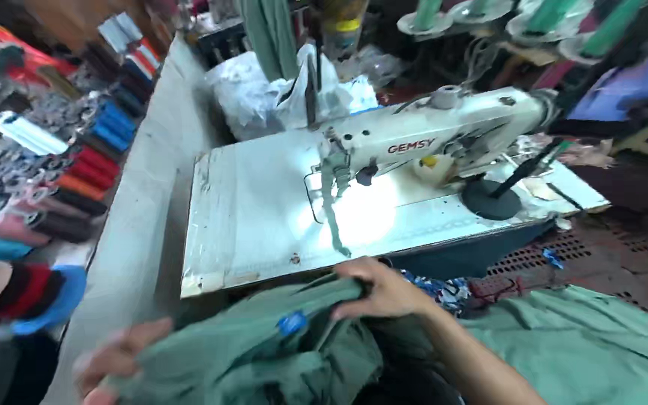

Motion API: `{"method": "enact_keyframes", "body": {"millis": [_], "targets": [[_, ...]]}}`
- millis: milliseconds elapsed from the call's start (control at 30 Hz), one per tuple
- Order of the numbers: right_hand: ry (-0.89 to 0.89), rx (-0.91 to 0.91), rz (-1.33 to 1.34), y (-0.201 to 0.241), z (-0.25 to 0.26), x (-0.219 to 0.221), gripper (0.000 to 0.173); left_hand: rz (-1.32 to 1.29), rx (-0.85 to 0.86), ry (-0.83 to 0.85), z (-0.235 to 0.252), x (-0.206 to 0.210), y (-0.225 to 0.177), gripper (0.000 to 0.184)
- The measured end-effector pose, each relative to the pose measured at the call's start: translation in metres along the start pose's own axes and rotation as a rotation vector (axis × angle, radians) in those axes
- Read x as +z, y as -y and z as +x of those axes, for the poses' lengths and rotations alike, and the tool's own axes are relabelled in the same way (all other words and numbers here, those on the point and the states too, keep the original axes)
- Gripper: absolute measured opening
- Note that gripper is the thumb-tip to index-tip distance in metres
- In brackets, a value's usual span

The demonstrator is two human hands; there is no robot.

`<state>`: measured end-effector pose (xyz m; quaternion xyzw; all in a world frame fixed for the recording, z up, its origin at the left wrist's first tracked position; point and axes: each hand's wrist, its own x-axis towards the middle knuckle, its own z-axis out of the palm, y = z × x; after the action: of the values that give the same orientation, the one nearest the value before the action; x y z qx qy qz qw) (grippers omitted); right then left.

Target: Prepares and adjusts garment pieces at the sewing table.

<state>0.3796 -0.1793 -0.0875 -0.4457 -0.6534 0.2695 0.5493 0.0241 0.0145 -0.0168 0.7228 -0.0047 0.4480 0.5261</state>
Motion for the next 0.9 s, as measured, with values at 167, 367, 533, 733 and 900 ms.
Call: {"method": "enact_keyframes", "body": {"millis": [167,367,533,733,900], "targets": [[-0.14,0.103,0.158,0.018,-0.024,-0.026,0.023,-0.097,0.068,0.03,0.032,0.025,0.062,0.019],[-0.211,0.101,0.155,0.018,-0.039,-0.028,0.021,0.027,0.06,-0.013,0.038,0.042,0.057,0.02],[-0.262,0.099,0.102,0.018,-0.043,-0.033,0.017,0.142,0.089,0.019,0.034,0.045,0.048,0.027],[-0.309,0.046,0.044,0.023,-0.053,-0.041,0.016,0.141,0.133,0.064,0.04,0.061,0.034,0.028],[-0.314,-0.019,0.011,0.038,-0.073,-0.052,0.016,0.11,0.175,0.119,0.052,0.082,0.023,0.03]]}}
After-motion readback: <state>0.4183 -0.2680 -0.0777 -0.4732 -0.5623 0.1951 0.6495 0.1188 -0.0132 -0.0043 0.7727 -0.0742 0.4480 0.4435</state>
